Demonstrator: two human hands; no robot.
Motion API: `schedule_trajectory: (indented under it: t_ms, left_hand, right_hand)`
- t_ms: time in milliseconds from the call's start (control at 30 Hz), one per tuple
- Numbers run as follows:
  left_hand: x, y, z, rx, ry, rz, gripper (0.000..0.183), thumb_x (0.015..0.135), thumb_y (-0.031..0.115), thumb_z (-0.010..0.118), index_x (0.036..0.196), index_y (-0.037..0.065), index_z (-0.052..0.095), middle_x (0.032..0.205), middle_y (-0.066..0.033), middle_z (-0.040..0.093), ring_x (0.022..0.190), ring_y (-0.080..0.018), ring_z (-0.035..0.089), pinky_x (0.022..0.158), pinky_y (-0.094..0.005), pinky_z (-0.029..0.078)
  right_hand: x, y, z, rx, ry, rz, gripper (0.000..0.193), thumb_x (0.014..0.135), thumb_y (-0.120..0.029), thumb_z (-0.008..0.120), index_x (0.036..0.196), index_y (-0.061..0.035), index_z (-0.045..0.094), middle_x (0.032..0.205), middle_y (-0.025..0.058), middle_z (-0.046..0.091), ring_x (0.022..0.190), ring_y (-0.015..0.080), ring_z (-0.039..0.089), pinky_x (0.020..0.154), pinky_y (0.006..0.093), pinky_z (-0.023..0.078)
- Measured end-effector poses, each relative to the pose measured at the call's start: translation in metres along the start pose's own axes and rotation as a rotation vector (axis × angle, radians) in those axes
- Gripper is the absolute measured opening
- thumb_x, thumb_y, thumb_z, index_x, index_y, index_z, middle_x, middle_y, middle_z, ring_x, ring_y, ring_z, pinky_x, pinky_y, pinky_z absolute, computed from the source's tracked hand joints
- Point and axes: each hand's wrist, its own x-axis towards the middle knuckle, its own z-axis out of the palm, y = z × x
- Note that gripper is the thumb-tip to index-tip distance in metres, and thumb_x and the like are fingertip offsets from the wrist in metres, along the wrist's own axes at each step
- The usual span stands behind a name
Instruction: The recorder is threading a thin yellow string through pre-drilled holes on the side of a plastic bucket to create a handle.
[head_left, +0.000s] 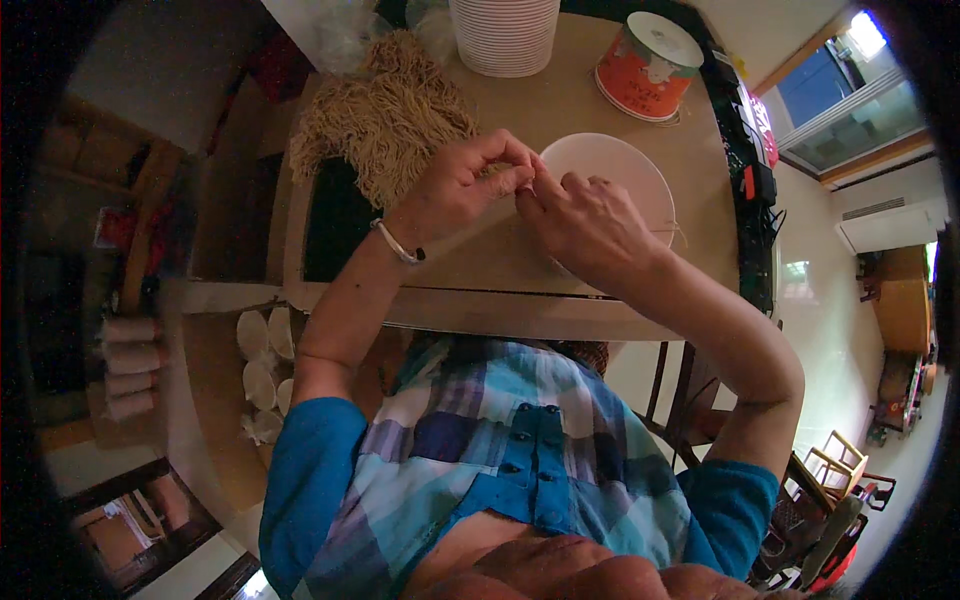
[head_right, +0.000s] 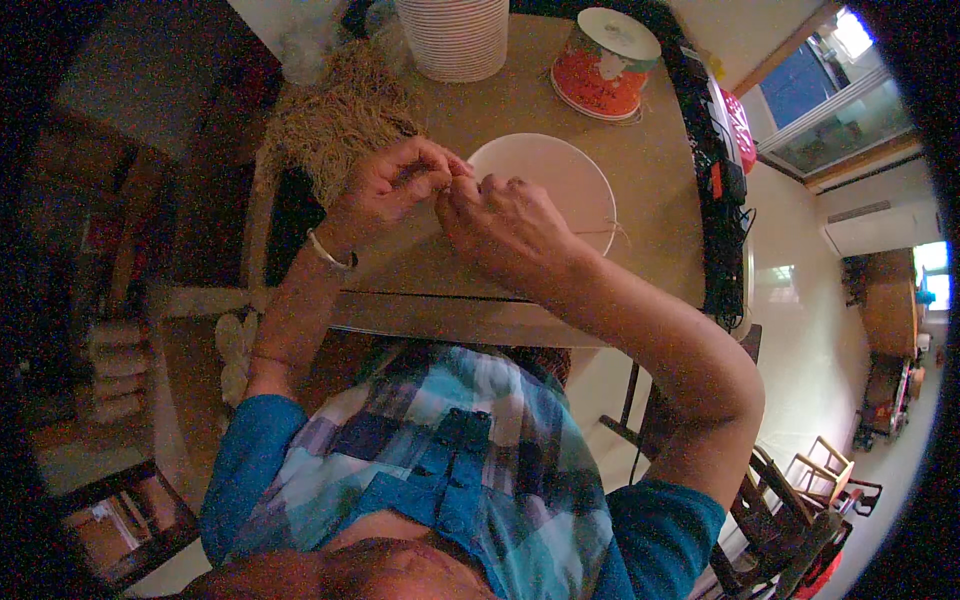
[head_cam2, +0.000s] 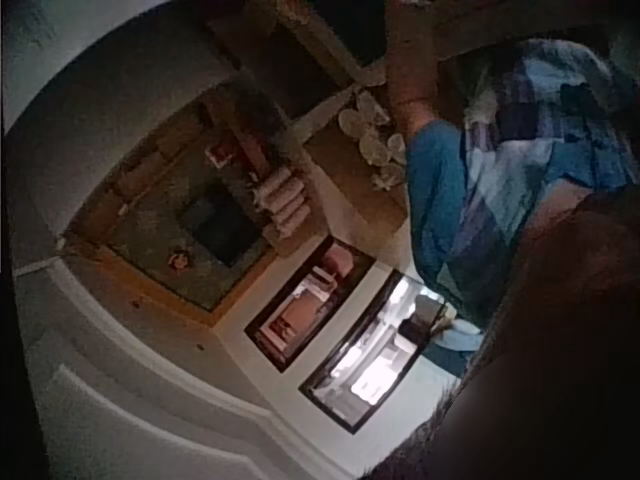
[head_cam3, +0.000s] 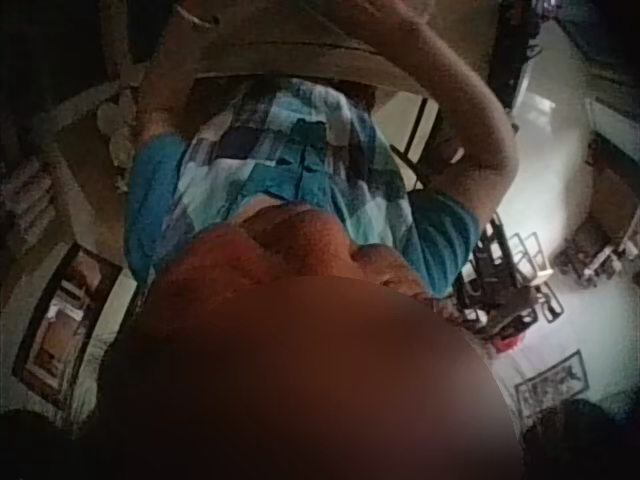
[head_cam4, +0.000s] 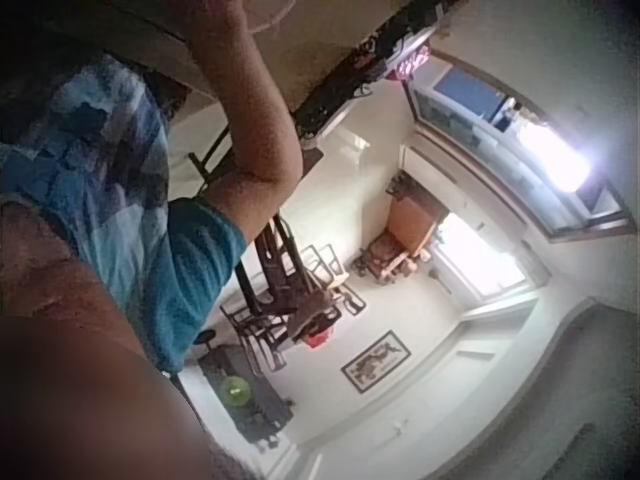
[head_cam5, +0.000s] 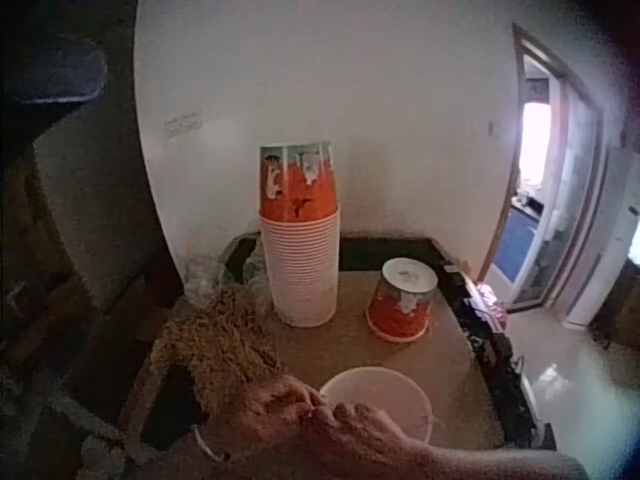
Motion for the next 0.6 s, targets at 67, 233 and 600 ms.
schedule_trajectory:
  t_ms: [67, 233, 600]
  left_hand:
    - [0.000, 0.001, 0.000, 0.048, -0.011, -0.037, 0.009, 0.094, 0.009, 0.055, 0.099, 0.003, 0.058, 0.091, -0.0015, 0.063, 0.084, -0.0091, 0.059, 0.078, -0.0243, 0.049]
    - [0.005, 0.007, -0.002, 0.161, -0.006, -0.024, 0.010, 0.095, 0.011, 0.056, 0.099, 0.003, 0.058, 0.089, -0.0014, 0.063, 0.084, -0.0080, 0.058, 0.078, -0.0244, 0.049]
    - [0.008, 0.004, 0.000, 0.237, 0.013, 0.001, 0.015, 0.093, 0.013, 0.058, 0.104, 0.002, 0.059, 0.091, -0.0041, 0.065, 0.091, -0.0110, 0.062, 0.080, -0.0265, 0.050]
  right_hand:
    - [0.003, -0.001, -0.002, -0.137, 0.007, -0.012, 0.039, 0.082, -0.016, 0.055, 0.115, 0.0039, 0.052, 0.082, 0.0104, 0.060, 0.066, 0.0200, 0.064, 0.050, 0.0339, 0.052]
    - [0.010, -0.002, -0.003, -0.195, 0.007, -0.005, 0.027, 0.082, -0.017, 0.055, 0.104, 0.0001, 0.057, 0.076, 0.0076, 0.060, 0.061, 0.0183, 0.063, 0.049, 0.0327, 0.051]
    - [0.012, 0.023, 0.014, 0.366, -0.178, 0.462, 0.013, 0.085, -0.017, 0.056, 0.085, -0.0063, 0.064, 0.069, 0.0153, 0.066, 0.057, 0.0248, 0.066, 0.047, 0.0365, 0.050]
